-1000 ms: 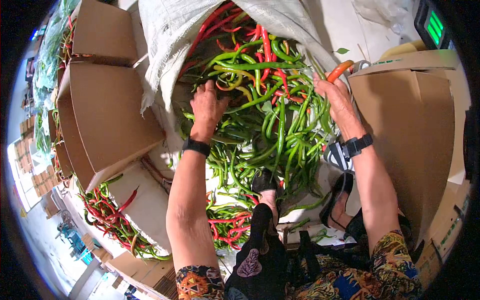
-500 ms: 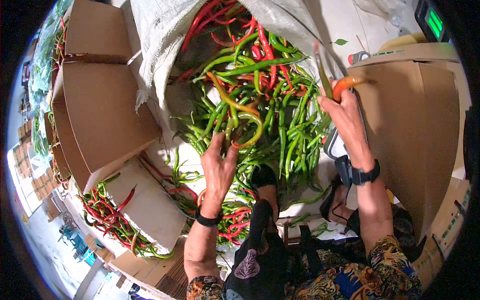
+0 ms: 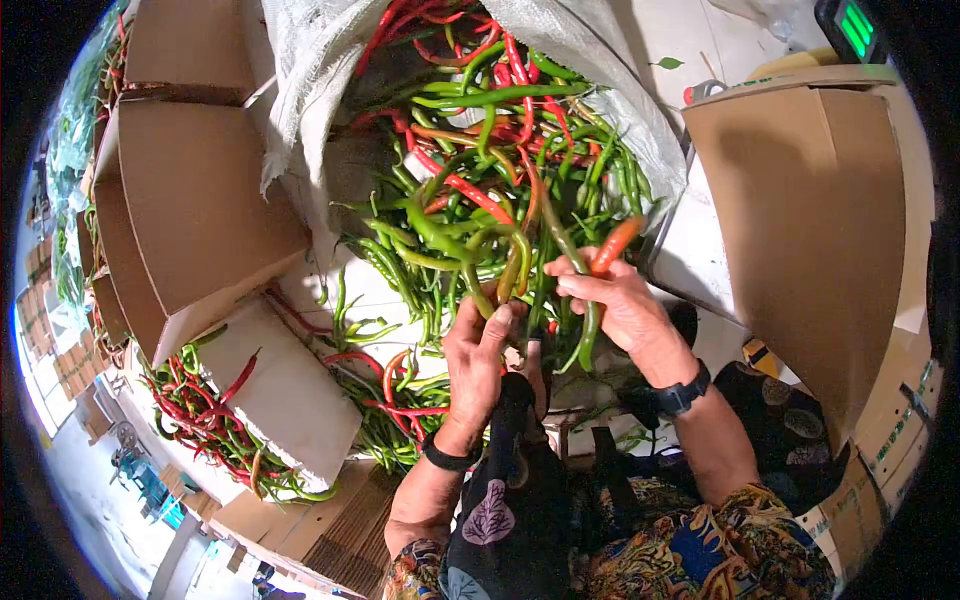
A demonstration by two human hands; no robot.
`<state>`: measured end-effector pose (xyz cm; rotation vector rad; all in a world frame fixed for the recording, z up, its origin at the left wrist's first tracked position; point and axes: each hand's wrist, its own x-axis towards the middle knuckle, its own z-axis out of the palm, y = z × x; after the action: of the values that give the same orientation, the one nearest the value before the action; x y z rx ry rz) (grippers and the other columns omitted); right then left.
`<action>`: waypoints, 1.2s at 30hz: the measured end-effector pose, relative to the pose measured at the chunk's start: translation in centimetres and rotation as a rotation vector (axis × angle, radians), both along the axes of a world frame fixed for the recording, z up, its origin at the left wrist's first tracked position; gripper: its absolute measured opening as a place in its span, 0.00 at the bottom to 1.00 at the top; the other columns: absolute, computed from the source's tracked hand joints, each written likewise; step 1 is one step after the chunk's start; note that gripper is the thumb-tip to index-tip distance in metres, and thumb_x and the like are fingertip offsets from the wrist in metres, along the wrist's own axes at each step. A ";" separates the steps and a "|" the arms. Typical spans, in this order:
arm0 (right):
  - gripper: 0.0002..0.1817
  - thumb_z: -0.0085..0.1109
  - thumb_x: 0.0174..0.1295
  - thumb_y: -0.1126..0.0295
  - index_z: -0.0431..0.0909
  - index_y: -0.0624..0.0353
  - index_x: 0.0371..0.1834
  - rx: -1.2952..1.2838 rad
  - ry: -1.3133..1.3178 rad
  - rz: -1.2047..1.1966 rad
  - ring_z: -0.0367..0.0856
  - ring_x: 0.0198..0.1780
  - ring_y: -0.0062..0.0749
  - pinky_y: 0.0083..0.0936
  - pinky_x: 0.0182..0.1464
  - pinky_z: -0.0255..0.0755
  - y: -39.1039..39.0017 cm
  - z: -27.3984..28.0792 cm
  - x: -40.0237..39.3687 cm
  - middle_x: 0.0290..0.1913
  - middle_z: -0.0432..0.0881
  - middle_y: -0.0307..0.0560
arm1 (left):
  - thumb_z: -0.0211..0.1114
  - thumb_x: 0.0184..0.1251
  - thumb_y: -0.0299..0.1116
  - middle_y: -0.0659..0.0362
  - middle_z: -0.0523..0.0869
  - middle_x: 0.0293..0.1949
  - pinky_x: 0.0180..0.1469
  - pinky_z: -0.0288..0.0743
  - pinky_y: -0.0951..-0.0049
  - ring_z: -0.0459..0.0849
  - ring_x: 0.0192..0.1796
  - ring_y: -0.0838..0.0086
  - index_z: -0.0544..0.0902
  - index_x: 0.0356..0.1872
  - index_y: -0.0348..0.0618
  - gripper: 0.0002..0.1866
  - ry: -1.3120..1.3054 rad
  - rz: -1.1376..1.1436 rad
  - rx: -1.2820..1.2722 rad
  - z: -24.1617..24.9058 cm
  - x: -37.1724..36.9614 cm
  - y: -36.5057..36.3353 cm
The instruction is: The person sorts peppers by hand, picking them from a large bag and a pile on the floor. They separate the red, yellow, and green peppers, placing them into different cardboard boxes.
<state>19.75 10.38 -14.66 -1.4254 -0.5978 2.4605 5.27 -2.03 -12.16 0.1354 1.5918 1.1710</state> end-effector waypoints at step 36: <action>0.21 0.69 0.52 0.72 0.76 0.66 0.48 0.353 -0.287 0.099 0.78 0.38 0.22 0.20 0.44 0.71 0.0 -1.8 3.8 0.38 0.81 0.38 | 0.72 0.50 0.31 0.57 0.79 0.33 0.45 0.70 0.62 0.79 0.41 0.63 0.81 0.39 0.41 0.14 0.978 -0.806 0.624 -0.4 1.3 -1.2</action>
<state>23.55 10.41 -16.48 -1.6364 -1.1235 2.0901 6.62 -3.27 -12.55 1.7992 1.5928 0.9106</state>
